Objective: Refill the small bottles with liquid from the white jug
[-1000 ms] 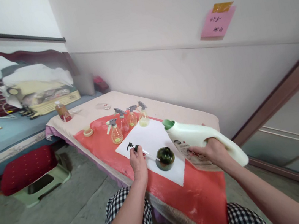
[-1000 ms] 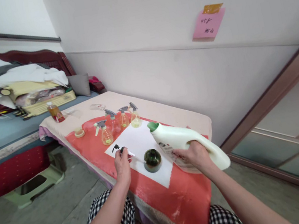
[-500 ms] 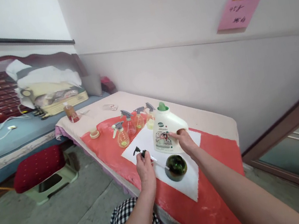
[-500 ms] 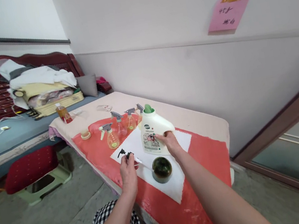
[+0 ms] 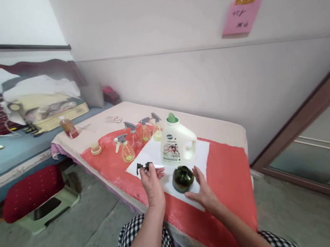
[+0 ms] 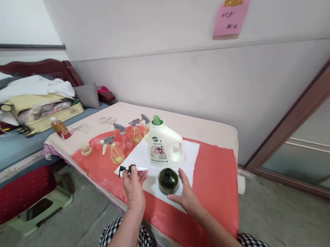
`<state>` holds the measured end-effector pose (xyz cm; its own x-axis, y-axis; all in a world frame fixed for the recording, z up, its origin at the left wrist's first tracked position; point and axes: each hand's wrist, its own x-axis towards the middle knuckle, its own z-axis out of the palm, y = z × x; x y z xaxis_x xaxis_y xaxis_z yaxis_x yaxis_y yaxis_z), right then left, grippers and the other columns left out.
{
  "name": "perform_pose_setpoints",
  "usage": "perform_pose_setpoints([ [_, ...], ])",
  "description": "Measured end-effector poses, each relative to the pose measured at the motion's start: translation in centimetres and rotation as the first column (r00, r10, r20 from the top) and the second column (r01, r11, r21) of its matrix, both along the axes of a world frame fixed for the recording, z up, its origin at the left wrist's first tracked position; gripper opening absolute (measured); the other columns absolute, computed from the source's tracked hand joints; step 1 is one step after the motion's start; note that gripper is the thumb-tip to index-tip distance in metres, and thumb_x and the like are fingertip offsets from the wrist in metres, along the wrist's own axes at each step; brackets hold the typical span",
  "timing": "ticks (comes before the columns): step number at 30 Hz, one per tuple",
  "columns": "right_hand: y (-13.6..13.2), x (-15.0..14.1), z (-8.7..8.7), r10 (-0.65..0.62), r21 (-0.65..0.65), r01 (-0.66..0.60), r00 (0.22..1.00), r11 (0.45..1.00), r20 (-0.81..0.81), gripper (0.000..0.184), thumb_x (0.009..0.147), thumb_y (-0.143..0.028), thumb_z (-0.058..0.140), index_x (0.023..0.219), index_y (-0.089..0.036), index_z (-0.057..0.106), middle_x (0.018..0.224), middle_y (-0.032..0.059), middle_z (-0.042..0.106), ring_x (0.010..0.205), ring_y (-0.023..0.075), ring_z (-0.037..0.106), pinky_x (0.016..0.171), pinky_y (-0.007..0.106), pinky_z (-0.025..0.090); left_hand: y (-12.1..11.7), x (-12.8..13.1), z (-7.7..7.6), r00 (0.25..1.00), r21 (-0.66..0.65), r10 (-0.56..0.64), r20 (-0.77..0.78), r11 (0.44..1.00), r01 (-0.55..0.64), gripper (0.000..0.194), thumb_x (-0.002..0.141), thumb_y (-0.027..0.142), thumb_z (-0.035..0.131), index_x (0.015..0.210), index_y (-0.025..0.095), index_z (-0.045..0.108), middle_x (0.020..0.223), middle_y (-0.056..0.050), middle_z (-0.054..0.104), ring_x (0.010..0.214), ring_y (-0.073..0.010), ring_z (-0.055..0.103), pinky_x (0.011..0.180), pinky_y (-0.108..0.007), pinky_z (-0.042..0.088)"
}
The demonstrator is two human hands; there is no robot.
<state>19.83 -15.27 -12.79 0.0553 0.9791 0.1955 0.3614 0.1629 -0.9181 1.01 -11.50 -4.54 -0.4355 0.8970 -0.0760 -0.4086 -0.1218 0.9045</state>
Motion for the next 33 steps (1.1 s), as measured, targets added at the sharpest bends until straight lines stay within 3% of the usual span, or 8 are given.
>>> perform_pose_setpoints([
  [5,1.2,-2.1,1.4,-0.013,0.011,0.013,0.999,1.000,0.052,0.096,0.063,-0.032,0.077,0.143,-0.024,0.024,0.145,0.0131,0.041,0.134,0.0305,0.042,0.110,0.053,0.036,-1.4,1.3,0.8,0.999,0.096,-0.044,-0.031,0.994,0.047,0.039,0.082,0.050,0.061,0.097,0.017,0.049,0.079,-0.005,0.067,0.072,-0.0178,0.069,0.067,-0.030,0.056],
  [11,0.8,-1.9,2.4,-0.012,0.056,0.006,0.994,0.998,0.106,0.086,0.062,-0.026,0.074,0.137,-0.022,0.033,0.136,0.0123,0.049,0.127,0.0297,0.049,0.107,0.051,0.039,-2.1,1.8,1.1,0.978,0.154,-0.037,-0.207,0.986,0.069,0.034,0.086,0.049,0.057,0.096,0.018,0.052,0.076,-0.005,0.067,0.066,-0.0172,0.066,0.068,-0.031,0.054],
  [14,0.4,-1.2,3.1,0.011,0.135,-0.038,0.981,0.990,0.191,0.082,0.060,-0.023,0.074,0.134,-0.023,0.039,0.132,0.0118,0.053,0.125,0.0310,0.050,0.107,0.051,0.038,-2.6,2.5,1.2,0.911,0.128,-0.088,-0.403,0.980,0.152,0.032,0.086,0.047,0.058,0.100,0.019,0.057,0.078,-0.005,0.068,0.071,-0.0197,0.066,0.074,-0.033,0.052],
  [19,-0.5,0.1,4.9,-0.078,0.330,-0.049,0.930,0.943,0.359,0.077,0.064,-0.022,0.070,0.134,-0.019,0.037,0.126,0.0154,0.055,0.118,0.0328,0.054,0.099,0.053,0.045,-2.8,3.8,0.9,0.776,0.160,-0.101,-0.622,0.954,0.252,0.029,0.081,0.041,0.064,0.101,0.021,0.066,0.106,-0.011,0.067,0.104,-0.0257,0.060,0.095,-0.038,0.043],
  [23,-1.2,0.9,6.0,-0.070,0.361,-0.062,0.937,0.930,0.342,0.069,0.068,-0.022,0.066,0.131,-0.022,0.038,0.122,0.0134,0.056,0.112,0.0304,0.057,0.093,0.048,0.050,-2.3,4.3,0.3,0.727,0.034,-0.341,-0.596,0.894,0.447,0.025,0.081,0.042,0.063,0.092,0.020,0.067,0.093,-0.007,0.068,0.088,-0.0222,0.062,0.084,-0.034,0.049],
  [26,-1.6,1.6,6.3,-0.046,0.339,-0.086,0.931,0.937,0.363,0.069,0.067,-0.022,0.068,0.131,-0.022,0.040,0.126,0.0138,0.055,0.116,0.0308,0.055,0.095,0.048,0.049,-2.1,4.4,0.0,0.726,0.005,-0.476,-0.497,0.835,0.551,0.029,0.082,0.042,0.063,0.099,0.019,0.066,0.095,-0.006,0.068,0.085,-0.0201,0.063,0.081,-0.032,0.050],
  [29,-1.9,2.0,6.5,-0.020,0.289,-0.093,0.931,0.953,0.364,0.074,0.065,-0.022,0.070,0.132,-0.021,0.039,0.127,0.0135,0.055,0.116,0.0301,0.054,0.096,0.048,0.048,-2.1,4.4,0.1,0.732,0.008,-0.528,-0.430,0.809,0.588,0.034,0.081,0.042,0.065,0.105,0.018,0.066,0.103,-0.007,0.068,0.093,-0.0207,0.063,0.085,-0.031,0.050],
  [33,-2.3,2.3,7.0,-0.005,0.241,-0.082,0.940,0.967,0.342,0.079,0.063,-0.023,0.071,0.135,-0.022,0.039,0.129,0.0114,0.055,0.115,0.0285,0.054,0.096,0.046,0.048,-2.4,4.7,0.6,0.740,-0.002,-0.523,-0.423,0.817,0.576,0.036,0.081,0.042,0.066,0.106,0.017,0.066,0.107,-0.008,0.068,0.101,-0.0212,0.061,0.092,-0.032,0.047],
])
